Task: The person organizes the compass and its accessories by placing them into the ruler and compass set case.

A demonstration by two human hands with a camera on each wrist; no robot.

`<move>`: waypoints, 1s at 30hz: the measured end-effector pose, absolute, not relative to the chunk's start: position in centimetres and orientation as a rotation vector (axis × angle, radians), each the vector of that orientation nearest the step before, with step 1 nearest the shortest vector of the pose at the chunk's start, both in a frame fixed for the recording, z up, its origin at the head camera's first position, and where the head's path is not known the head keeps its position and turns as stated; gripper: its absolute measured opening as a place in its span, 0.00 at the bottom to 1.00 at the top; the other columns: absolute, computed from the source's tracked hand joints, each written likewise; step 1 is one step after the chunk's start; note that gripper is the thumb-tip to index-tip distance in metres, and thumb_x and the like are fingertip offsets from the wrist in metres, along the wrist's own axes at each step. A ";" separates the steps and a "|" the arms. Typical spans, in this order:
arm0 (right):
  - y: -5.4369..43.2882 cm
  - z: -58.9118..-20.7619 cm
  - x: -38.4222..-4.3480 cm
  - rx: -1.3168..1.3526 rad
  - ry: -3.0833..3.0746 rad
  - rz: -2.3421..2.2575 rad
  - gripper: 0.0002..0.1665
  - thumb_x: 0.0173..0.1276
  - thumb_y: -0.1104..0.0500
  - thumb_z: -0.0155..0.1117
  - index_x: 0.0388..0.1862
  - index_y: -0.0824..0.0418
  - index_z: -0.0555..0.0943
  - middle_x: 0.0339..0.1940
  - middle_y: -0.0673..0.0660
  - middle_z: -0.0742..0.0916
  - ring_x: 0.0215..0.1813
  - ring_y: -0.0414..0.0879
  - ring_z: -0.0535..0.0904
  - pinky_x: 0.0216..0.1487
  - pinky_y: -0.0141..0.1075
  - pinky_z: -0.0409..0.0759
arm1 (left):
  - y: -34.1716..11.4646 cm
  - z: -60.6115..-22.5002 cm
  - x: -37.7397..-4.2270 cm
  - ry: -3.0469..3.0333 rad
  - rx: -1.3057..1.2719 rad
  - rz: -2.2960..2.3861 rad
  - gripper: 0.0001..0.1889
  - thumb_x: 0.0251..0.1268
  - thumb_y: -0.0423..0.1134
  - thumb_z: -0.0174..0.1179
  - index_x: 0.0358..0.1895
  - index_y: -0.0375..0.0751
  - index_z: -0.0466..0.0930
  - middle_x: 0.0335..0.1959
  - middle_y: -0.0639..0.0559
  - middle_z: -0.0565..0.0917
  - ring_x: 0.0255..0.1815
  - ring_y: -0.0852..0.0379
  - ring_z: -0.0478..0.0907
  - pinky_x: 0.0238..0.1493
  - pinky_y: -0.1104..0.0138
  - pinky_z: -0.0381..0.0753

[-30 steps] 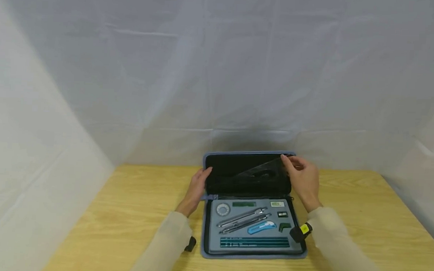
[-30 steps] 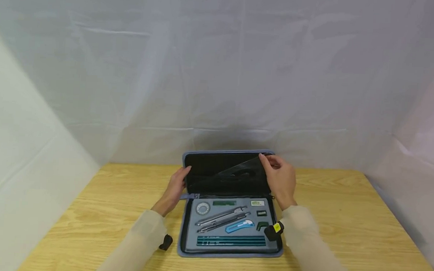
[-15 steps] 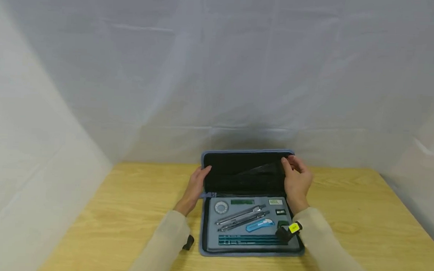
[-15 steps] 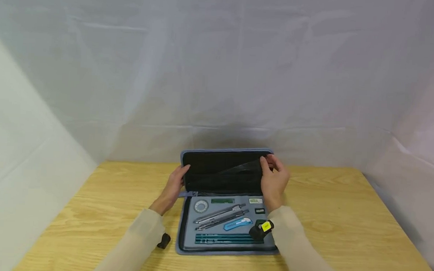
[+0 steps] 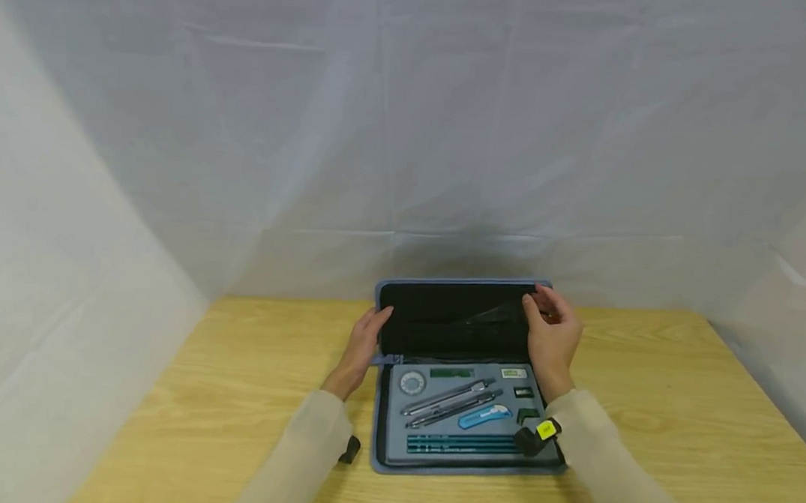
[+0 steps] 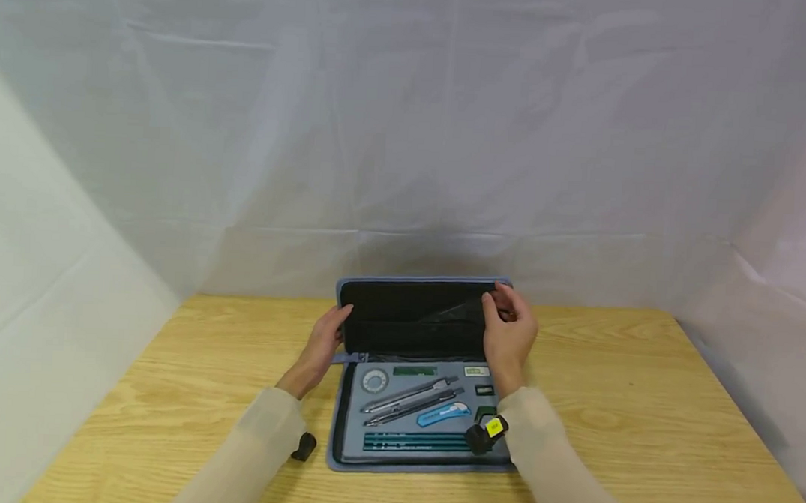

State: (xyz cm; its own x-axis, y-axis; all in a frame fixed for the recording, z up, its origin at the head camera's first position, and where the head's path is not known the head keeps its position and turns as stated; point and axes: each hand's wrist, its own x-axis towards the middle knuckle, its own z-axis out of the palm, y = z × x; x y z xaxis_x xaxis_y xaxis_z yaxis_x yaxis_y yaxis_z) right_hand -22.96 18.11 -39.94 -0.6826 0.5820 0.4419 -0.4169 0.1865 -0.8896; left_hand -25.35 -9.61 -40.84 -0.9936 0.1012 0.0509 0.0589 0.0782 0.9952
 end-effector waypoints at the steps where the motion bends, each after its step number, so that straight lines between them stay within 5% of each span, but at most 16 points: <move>1: 18.1 -40.1 -22.9 -0.175 -1.693 1.601 0.17 0.63 0.61 0.68 0.49 0.66 0.83 0.40 0.61 0.85 0.38 0.37 0.77 0.39 0.26 0.73 | -9.6 -40.8 -25.3 2.286 0.163 2.100 0.38 0.71 0.55 0.49 0.72 0.29 0.52 0.73 0.37 0.54 0.74 0.43 0.48 0.71 0.52 0.47; 9: 18.7 -40.5 -22.7 -0.172 -1.742 1.554 0.17 0.64 0.57 0.67 0.49 0.65 0.83 0.42 0.58 0.84 0.40 0.38 0.74 0.38 0.29 0.69 | -9.8 -40.5 -25.1 2.304 0.137 2.082 0.40 0.70 0.55 0.48 0.73 0.29 0.49 0.74 0.36 0.51 0.74 0.43 0.47 0.71 0.52 0.48; 20: 22.5 -40.8 -23.1 -0.186 -1.695 1.580 0.18 0.75 0.59 0.51 0.53 0.70 0.79 0.48 0.57 0.81 0.45 0.38 0.73 0.43 0.27 0.69 | -10.0 -40.7 -25.3 2.328 0.202 2.099 0.41 0.70 0.53 0.50 0.73 0.26 0.47 0.74 0.34 0.50 0.74 0.42 0.47 0.69 0.50 0.53; 25: 23.7 -40.6 -24.0 -0.064 -1.854 1.720 0.23 0.77 0.57 0.47 0.62 0.70 0.74 0.58 0.63 0.79 0.53 0.42 0.76 0.51 0.28 0.75 | -9.9 -40.2 -25.7 2.299 0.284 2.260 0.26 0.75 0.50 0.43 0.56 0.27 0.71 0.52 0.37 0.76 0.55 0.47 0.72 0.59 0.54 0.70; 27: 23.9 -40.5 -24.2 0.003 -1.943 1.732 0.25 0.77 0.53 0.47 0.64 0.68 0.73 0.61 0.63 0.78 0.54 0.41 0.76 0.52 0.30 0.76 | -9.7 -39.7 -25.9 2.290 0.313 2.320 0.25 0.77 0.51 0.39 0.48 0.29 0.74 0.40 0.41 0.78 0.42 0.50 0.75 0.51 0.56 0.74; 30: 24.1 -40.7 -24.5 0.095 -2.030 1.678 0.26 0.76 0.50 0.49 0.64 0.66 0.73 0.63 0.62 0.77 0.51 0.37 0.77 0.49 0.31 0.78 | -9.6 -38.9 -26.0 2.326 0.350 2.326 0.23 0.79 0.49 0.37 0.44 0.33 0.76 0.35 0.47 0.78 0.37 0.53 0.76 0.45 0.59 0.77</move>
